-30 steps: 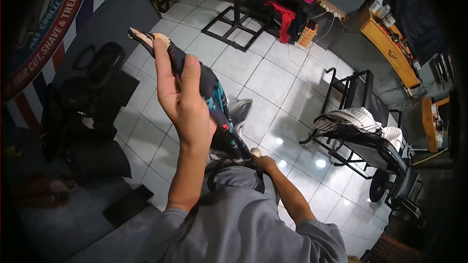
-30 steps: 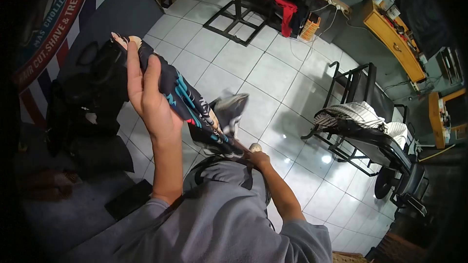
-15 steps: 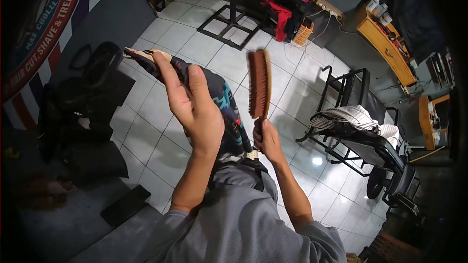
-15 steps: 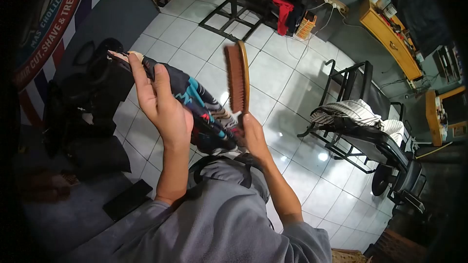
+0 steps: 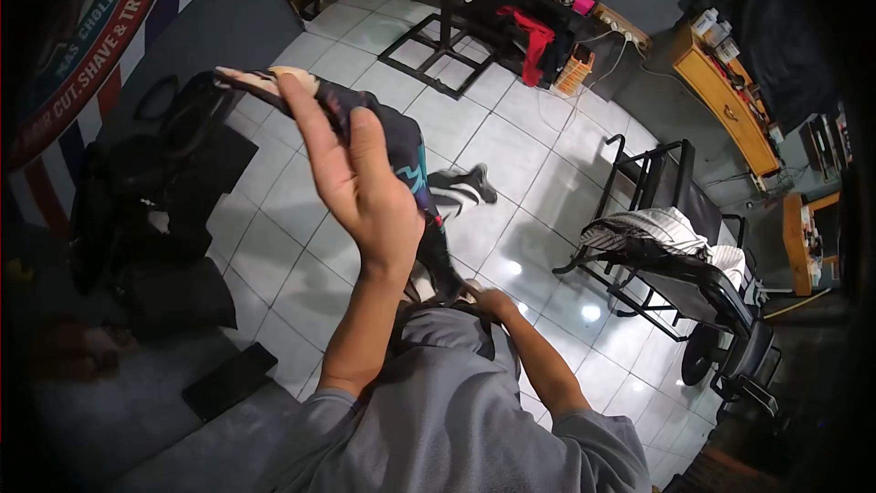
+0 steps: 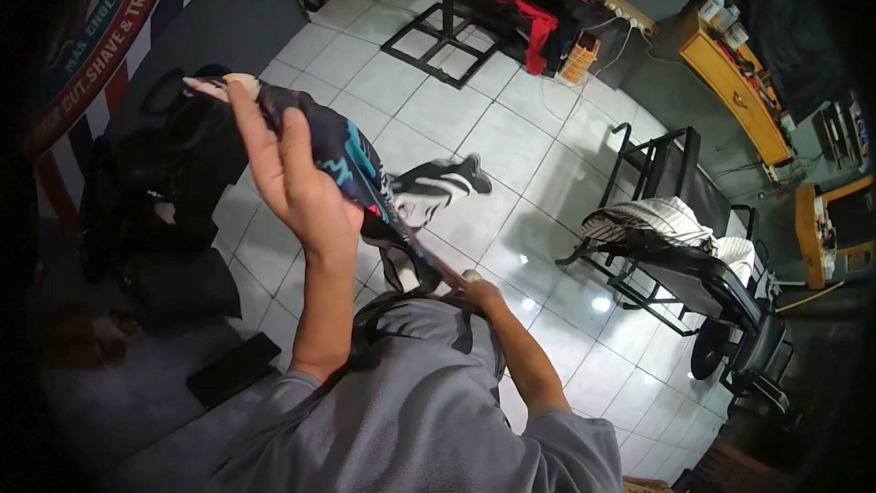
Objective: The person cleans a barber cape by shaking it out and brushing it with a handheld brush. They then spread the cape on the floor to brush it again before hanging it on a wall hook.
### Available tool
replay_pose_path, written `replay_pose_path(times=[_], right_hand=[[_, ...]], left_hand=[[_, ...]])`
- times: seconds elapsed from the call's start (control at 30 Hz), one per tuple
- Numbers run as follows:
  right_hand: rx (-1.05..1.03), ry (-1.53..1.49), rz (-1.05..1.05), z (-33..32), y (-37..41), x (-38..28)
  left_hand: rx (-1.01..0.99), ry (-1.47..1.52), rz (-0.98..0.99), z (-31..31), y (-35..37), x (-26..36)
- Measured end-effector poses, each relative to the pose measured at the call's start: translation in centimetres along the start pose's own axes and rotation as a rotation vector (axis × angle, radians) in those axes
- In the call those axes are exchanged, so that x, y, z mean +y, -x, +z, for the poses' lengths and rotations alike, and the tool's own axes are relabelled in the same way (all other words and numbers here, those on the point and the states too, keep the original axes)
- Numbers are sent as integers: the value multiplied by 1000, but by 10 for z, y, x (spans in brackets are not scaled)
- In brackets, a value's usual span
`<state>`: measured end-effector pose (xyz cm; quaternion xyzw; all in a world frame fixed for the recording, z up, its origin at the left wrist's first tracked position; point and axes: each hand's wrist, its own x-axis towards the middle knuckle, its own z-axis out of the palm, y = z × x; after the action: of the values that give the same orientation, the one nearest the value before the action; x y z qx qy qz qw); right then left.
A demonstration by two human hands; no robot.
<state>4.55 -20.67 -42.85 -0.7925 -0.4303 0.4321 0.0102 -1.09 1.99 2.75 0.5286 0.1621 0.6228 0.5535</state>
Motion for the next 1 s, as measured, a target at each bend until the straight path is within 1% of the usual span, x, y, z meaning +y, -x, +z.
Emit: replay_pose_path(times=[0.03,0.07,0.1,0.13,0.2,0.27,0.3,0.33,0.37,0.4,0.43,0.5,0.6,0.63,0.67,0.7,0.73,0.8,0.83,0.9,0.93,0.97,1.0], right_hand=[[-156,150,159,14,11,24],[-188,146,304,16,33,31],[-189,26,409,26,42,43],[-217,-114,415,42,38,64],[-130,-331,518,32,50,60],[88,-338,386,23,46,63],[297,-245,179,32,30,74],[329,-344,230,-11,44,42],[430,-494,200,-41,53,18],[501,-706,149,-60,53,0],[582,-809,15,-91,67,-26],[461,-1216,-134,-148,100,-77],[596,-1289,-466,-207,157,-151],[640,-1249,-534,-220,172,-171],[681,-1205,-601,-225,178,-184],[734,-1113,-689,-224,174,-192],[610,-1184,-673,-220,168,-199],[674,-1218,-679,-191,130,-193],[795,-1009,-650,-182,112,-187],[490,-746,-418,-136,62,-139],[465,-446,-345,-102,42,-110],[434,-146,-270,-62,24,-77],[151,173,-217,-23,3,-35]], left_hand=[[18,53,-27,0,-2,9],[46,87,28,-1,-6,10],[73,119,84,-2,-10,12],[64,89,94,-3,-15,13],[46,26,91,-5,-18,15],[13,-4,57,-5,-14,7],[-5,-32,55,-4,-10,0],[-23,-62,53,-4,-7,-6],[-33,-28,-11,-4,-1,-9],[-29,-22,-59,-6,3,-14],[-26,-14,-106,-8,6,-18],[-60,7,-184,-8,10,-20],[-138,95,-319,-8,19,-15],[-137,76,-323,-4,23,-13],[-182,36,-293,-4,27,-20],[-219,1,-209,-2,29,-22],[-237,14,-206,-1,28,-19],[-275,41,-202,2,27,-12],[-285,107,-272,-1,22,-6],[-238,208,-335,-4,12,1],[-178,247,-368,-3,6,9],[-184,256,-350,-4,1,16],[-190,266,-330,-7,-3,19]])
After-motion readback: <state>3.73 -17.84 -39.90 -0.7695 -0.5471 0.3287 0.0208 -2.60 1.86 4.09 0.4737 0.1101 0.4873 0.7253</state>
